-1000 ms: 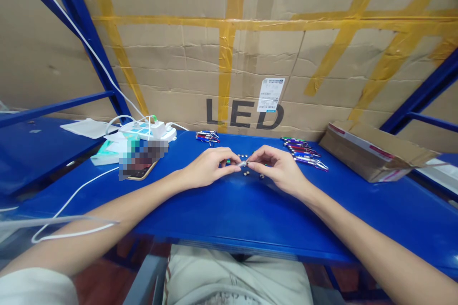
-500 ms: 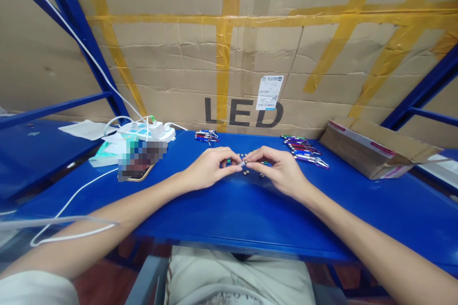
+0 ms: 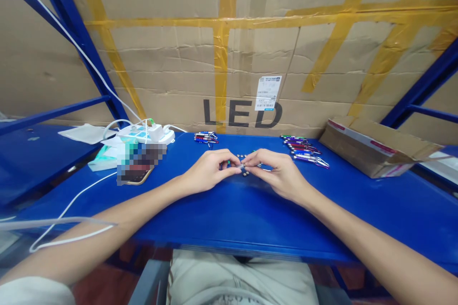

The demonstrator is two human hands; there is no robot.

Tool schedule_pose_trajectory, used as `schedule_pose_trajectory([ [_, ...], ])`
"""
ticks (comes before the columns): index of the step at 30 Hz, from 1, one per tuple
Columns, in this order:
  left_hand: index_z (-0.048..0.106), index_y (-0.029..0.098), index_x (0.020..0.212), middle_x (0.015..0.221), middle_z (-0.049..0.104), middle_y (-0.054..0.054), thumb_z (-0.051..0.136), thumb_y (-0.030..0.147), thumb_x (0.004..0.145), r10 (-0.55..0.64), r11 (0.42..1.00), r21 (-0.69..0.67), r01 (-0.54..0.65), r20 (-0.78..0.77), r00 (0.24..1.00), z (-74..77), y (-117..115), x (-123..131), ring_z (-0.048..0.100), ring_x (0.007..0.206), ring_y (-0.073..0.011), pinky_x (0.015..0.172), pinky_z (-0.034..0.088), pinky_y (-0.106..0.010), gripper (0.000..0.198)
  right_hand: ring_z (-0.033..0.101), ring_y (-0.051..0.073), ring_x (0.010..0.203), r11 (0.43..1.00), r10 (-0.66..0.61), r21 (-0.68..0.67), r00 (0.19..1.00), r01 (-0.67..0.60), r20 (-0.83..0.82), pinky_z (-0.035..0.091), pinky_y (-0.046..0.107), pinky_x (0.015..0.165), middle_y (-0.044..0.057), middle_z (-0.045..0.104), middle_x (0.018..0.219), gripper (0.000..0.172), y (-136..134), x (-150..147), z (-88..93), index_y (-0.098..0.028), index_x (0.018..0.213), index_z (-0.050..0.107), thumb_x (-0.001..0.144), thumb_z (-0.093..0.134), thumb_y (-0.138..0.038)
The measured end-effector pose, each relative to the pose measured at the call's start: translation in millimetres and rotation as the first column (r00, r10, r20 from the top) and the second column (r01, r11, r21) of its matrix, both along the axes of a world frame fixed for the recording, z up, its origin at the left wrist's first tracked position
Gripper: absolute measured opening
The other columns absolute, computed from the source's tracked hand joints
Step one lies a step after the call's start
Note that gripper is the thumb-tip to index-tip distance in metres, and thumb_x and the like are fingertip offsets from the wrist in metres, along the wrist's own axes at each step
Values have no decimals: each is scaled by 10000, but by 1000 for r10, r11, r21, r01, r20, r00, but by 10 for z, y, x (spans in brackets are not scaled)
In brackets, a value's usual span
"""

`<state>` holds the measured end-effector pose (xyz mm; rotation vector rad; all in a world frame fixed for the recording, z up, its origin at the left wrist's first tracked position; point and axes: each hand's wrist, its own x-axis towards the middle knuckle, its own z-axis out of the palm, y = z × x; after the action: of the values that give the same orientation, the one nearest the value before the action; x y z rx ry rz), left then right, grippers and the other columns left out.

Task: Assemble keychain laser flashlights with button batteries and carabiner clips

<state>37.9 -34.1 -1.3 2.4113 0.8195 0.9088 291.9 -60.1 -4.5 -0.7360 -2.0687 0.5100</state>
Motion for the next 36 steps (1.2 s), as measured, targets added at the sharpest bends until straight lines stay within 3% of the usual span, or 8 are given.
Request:
schedule_pose_trajectory([
  [6,813,180,1042,933,747,-27,761,349,1003,-3,998,-56,6,44,999,3,-5,1,601,726,-131,713,479,-259,181,770,256,1045,999,12,37,999,-13,42,595,425,961,71,823,1107,181,10,13,19,-272,977,789,1078,673,-368],
  [13,799,190,1079,994,759,-38,752,342,1018,-18,1000,13,18,44,999,7,36,-23,634,779,-144,751,502,-271,171,731,273,1104,995,-8,103,993,-4,115,570,445,987,77,807,1148,161,-31,1,67,-284,1076,773,1098,635,-365],
  [17,773,195,1108,1051,771,-52,722,342,1044,-36,998,50,32,72,997,20,56,-56,678,862,-164,814,540,-283,169,684,287,1067,979,-138,162,985,121,100,536,454,953,90,774,1133,143,-37,10,80,-272,1118,728,1101,616,-358],
  [24,748,206,1145,1138,790,-61,678,333,1077,-51,987,154,44,47,998,20,57,-86,727,997,-189,952,557,-316,160,583,287,1027,959,-262,200,892,199,369,439,454,932,99,746,1110,154,38,64,25,-239,1078,734,1102,594,-299],
  [28,738,201,1135,1055,800,-37,714,365,1053,43,992,114,-46,27,999,-13,89,-90,712,872,-166,802,541,-270,184,561,304,1061,969,-245,149,795,195,555,389,455,917,95,737,1120,164,72,83,-49,-270,1134,774,1103,622,-323],
  [36,739,199,1117,1051,800,-36,710,393,1048,54,994,96,-54,-2,999,-41,122,-84,699,829,-159,799,539,-274,207,562,305,1069,975,-222,157,754,159,618,331,448,885,107,750,1147,238,93,89,-102,-285,1199,783,1133,555,-306],
])
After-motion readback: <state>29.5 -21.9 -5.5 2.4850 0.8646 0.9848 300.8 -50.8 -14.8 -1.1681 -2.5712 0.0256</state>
